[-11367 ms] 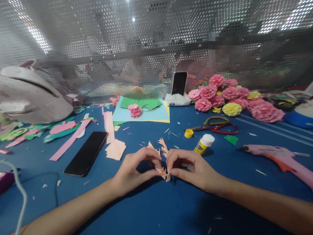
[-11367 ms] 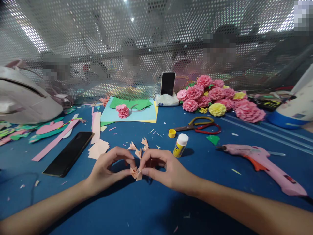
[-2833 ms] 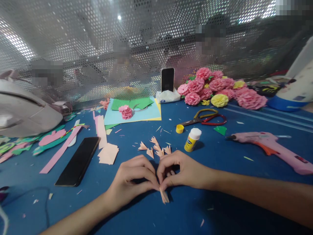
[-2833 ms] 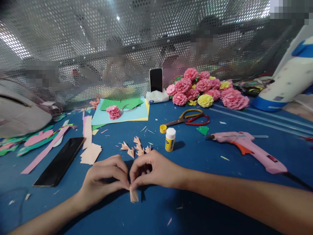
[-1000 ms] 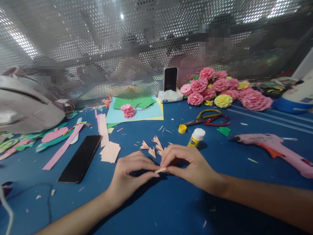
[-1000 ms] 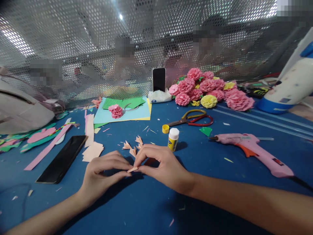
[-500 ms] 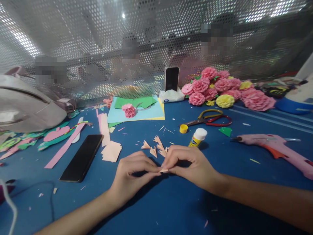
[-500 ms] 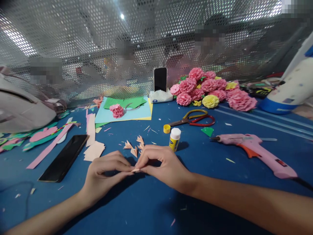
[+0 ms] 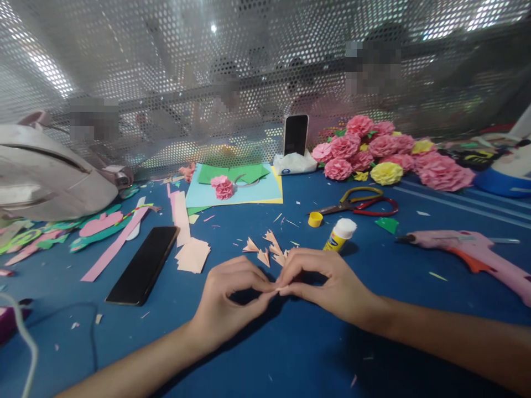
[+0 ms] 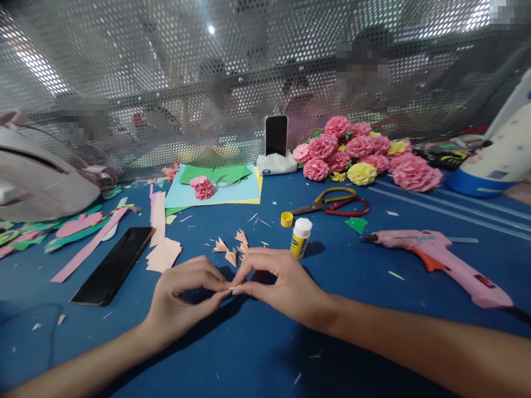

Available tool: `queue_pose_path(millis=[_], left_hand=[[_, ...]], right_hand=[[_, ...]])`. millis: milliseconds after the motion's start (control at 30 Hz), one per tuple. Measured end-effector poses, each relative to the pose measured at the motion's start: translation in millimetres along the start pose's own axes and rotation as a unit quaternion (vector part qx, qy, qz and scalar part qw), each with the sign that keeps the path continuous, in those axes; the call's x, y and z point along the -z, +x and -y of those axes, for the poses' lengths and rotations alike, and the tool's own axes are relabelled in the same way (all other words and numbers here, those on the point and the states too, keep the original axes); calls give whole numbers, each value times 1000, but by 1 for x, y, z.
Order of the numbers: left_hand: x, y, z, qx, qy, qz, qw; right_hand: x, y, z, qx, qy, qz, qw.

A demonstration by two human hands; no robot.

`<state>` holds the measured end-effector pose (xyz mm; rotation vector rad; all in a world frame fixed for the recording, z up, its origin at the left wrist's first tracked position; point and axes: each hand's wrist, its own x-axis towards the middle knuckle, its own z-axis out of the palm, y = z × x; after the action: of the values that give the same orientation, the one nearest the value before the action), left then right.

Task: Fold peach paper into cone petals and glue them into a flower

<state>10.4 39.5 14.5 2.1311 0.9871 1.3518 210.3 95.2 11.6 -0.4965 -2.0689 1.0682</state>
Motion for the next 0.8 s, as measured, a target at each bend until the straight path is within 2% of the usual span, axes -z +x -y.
queue_pose_path(millis=[200,400,533,800], left_hand=[[-1,0,-2,-23,10,0,1000],[1,0,0,27,-2,-27,999],[3,1,1,68,-17,-44,997],[4,0,3,70,-18,-48,996]], right_hand=[[-3,-3,-8,16,20,-2,1000],[2,1,-1,-33,26,-6,999],[5,2,4,-35,34,-18,999],[5,2,3,-51,35,-6,998]])
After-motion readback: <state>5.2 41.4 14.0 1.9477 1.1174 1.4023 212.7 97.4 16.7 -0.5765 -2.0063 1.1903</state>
